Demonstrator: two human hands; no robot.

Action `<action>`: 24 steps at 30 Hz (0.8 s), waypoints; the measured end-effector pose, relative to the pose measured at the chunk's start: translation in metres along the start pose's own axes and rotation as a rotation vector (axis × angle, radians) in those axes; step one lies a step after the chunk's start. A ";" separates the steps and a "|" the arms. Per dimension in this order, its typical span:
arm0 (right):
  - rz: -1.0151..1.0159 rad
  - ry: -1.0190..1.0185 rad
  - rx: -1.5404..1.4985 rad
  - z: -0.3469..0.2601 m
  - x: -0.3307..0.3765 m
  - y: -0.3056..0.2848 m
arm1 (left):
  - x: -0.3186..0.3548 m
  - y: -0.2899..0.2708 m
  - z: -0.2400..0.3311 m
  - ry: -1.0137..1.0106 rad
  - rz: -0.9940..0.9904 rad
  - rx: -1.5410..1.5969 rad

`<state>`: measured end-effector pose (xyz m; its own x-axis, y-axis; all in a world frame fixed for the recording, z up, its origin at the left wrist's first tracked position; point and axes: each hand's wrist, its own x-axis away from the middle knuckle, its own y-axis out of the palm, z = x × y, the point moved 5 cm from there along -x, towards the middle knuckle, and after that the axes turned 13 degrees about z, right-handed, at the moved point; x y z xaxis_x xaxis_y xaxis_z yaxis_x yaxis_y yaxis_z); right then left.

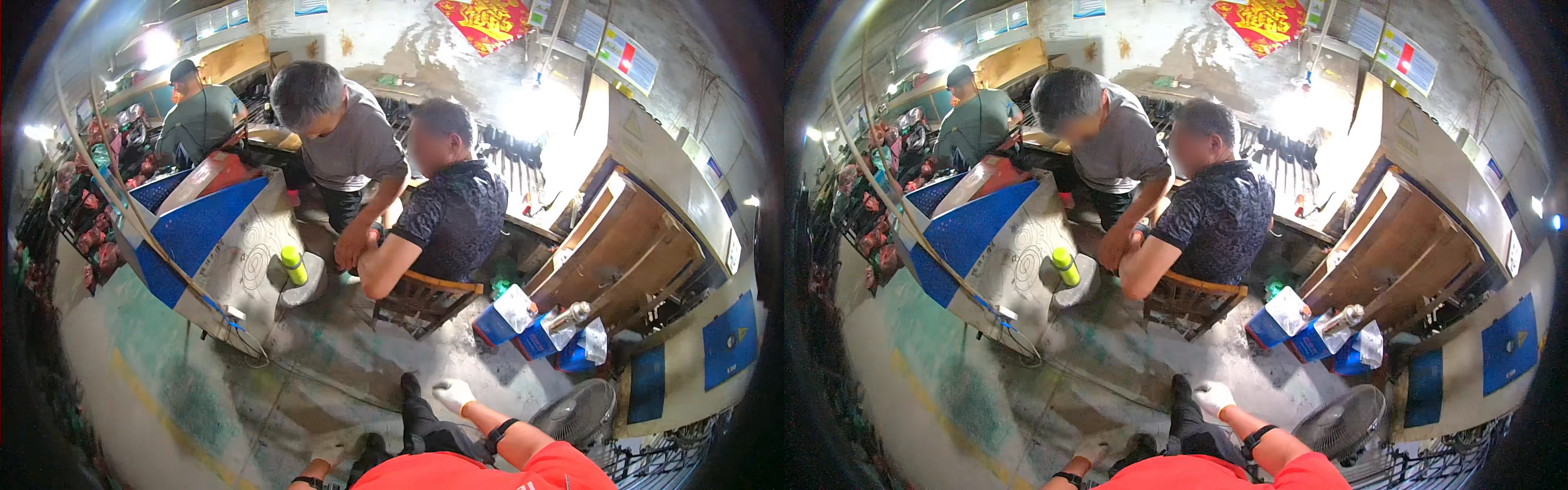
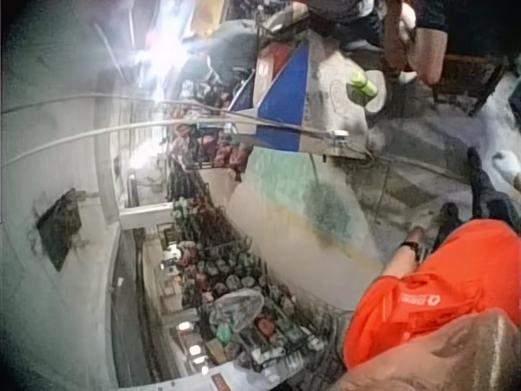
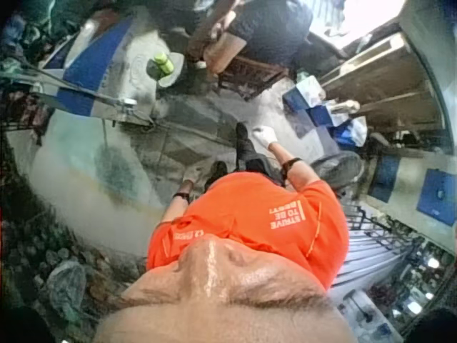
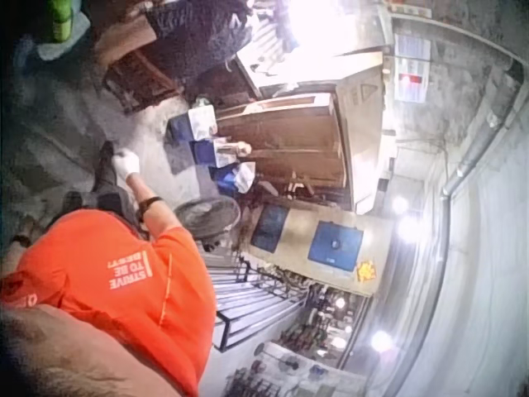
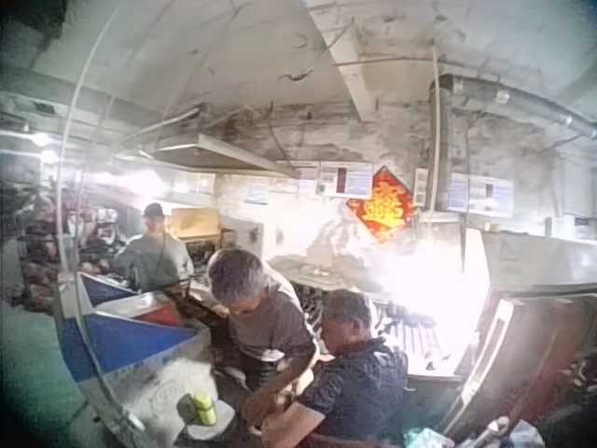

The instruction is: Using a buffing/sanding machine to smooth and finish the soles of black leather shoes.

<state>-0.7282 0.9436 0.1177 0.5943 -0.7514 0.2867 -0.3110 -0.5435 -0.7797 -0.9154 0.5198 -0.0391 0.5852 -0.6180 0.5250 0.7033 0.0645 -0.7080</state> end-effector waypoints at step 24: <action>-0.597 0.495 -0.885 -0.089 -0.240 0.102 | -0.137 -0.017 0.192 -0.307 -0.102 0.475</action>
<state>-0.9681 1.0355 0.0189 0.5277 -0.2470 0.8127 -0.6033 -0.7826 0.1538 -0.9301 0.7534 -0.0078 0.5455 -0.3881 0.7428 0.8249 0.4055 -0.3939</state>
